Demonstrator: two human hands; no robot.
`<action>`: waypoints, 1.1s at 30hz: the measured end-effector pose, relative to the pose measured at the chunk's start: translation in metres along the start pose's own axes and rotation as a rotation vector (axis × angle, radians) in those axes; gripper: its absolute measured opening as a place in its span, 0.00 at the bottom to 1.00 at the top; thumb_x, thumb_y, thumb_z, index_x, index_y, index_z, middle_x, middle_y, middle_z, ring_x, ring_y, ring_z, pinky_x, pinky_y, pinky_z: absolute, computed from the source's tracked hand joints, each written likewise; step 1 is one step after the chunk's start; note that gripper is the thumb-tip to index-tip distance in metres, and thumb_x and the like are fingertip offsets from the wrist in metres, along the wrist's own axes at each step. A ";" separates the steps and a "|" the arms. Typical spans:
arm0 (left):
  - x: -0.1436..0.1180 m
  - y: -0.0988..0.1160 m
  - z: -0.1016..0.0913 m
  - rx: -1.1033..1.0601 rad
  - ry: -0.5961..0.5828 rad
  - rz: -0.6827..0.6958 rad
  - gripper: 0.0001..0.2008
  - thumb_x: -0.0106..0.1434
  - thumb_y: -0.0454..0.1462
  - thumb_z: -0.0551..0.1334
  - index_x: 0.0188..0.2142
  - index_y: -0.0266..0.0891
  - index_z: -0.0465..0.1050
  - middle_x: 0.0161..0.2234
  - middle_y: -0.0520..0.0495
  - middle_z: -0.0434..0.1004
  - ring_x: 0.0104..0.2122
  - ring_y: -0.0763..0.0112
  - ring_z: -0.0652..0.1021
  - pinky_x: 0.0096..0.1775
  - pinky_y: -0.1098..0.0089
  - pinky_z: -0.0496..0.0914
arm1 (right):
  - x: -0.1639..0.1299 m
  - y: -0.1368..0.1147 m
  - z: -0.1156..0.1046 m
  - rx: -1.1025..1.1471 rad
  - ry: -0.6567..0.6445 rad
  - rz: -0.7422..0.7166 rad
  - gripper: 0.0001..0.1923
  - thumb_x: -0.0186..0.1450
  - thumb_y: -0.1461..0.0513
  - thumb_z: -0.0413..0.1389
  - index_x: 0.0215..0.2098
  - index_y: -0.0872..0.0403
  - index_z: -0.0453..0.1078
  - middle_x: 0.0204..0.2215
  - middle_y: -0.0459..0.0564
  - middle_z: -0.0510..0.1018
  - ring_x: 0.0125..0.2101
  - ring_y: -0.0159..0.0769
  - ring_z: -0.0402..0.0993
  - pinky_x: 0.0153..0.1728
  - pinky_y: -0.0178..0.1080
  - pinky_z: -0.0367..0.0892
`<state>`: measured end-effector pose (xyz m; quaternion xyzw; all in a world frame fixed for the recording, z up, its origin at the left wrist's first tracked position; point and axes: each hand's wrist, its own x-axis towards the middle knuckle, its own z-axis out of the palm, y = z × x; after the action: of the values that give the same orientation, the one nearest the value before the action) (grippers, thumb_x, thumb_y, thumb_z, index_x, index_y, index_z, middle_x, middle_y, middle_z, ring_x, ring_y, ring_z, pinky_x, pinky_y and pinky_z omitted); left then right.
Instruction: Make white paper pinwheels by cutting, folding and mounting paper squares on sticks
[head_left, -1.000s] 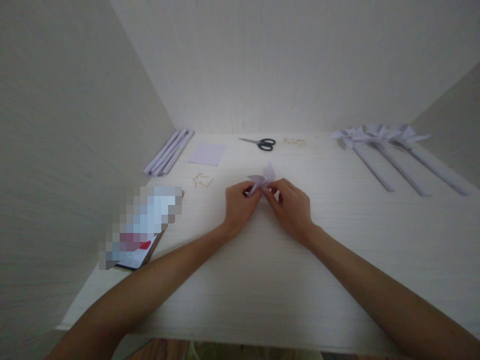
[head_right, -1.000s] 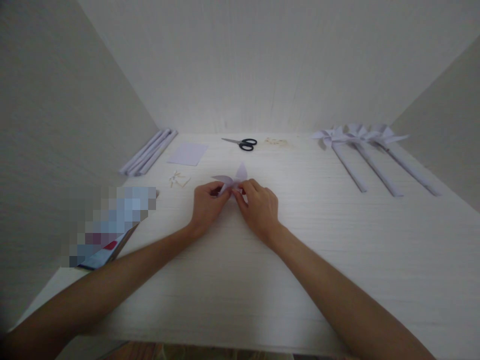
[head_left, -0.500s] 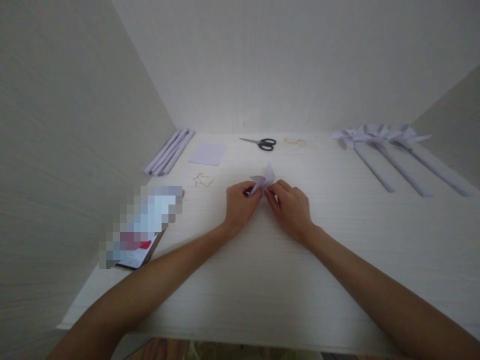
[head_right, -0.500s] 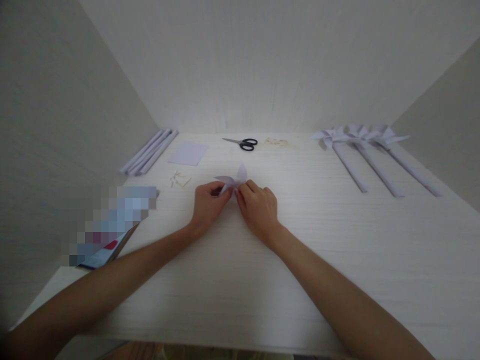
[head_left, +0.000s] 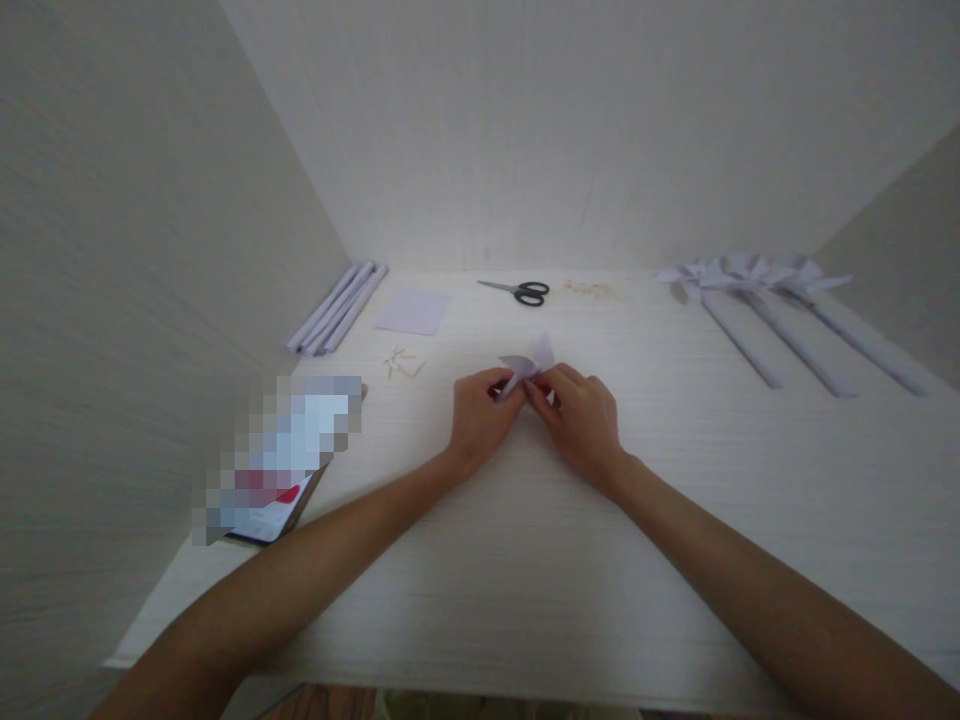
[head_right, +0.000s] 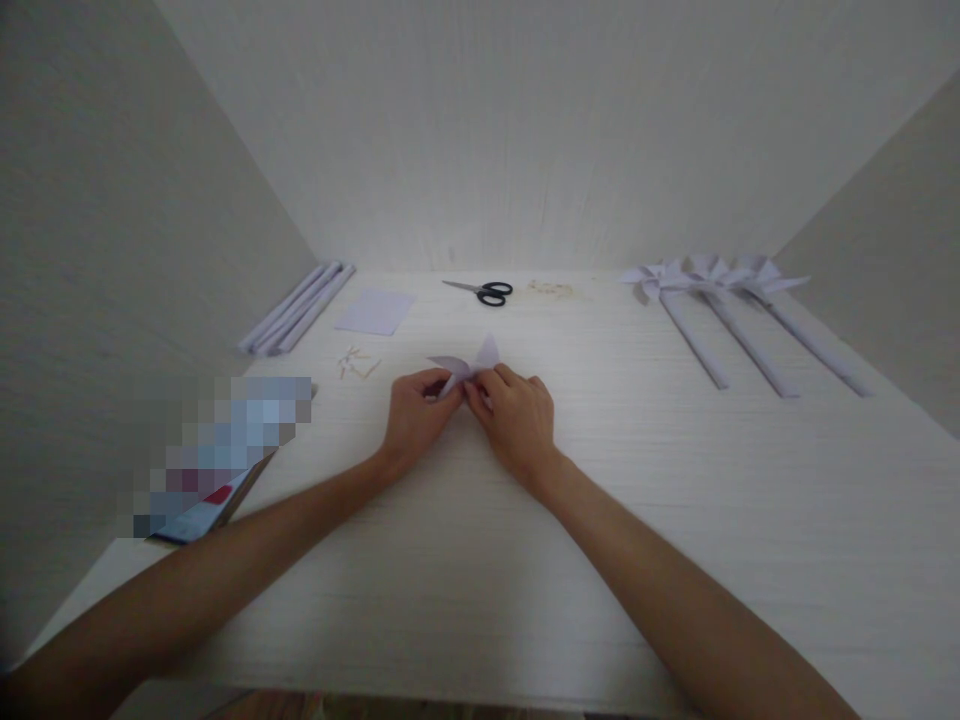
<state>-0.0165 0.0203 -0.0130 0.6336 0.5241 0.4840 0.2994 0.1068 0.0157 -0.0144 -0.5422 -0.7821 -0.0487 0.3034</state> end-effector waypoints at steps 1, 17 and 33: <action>0.000 0.000 0.000 0.001 0.010 -0.002 0.07 0.50 0.34 0.56 0.20 0.35 0.70 0.17 0.55 0.64 0.19 0.78 0.64 0.24 0.75 0.59 | 0.000 0.000 0.000 0.021 0.034 0.004 0.11 0.61 0.58 0.48 0.26 0.55 0.66 0.24 0.47 0.73 0.21 0.29 0.64 0.26 0.34 0.52; 0.002 -0.001 -0.001 0.036 0.010 -0.006 0.07 0.50 0.35 0.56 0.19 0.35 0.68 0.16 0.55 0.62 0.19 0.79 0.62 0.24 0.75 0.58 | 0.001 -0.001 -0.002 0.032 -0.016 -0.034 0.11 0.63 0.62 0.46 0.27 0.56 0.67 0.24 0.48 0.73 0.21 0.29 0.64 0.28 0.35 0.53; 0.001 0.001 -0.002 -0.203 -0.002 -0.047 0.15 0.58 0.40 0.51 0.25 0.34 0.72 0.21 0.51 0.70 0.23 0.76 0.68 0.27 0.74 0.62 | 0.004 0.003 -0.003 0.220 0.000 0.061 0.08 0.62 0.64 0.45 0.27 0.55 0.63 0.25 0.48 0.69 0.24 0.32 0.63 0.28 0.35 0.55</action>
<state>-0.0180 0.0208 -0.0106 0.5878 0.4870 0.5269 0.3738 0.1099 0.0192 -0.0103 -0.5291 -0.7659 0.0468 0.3624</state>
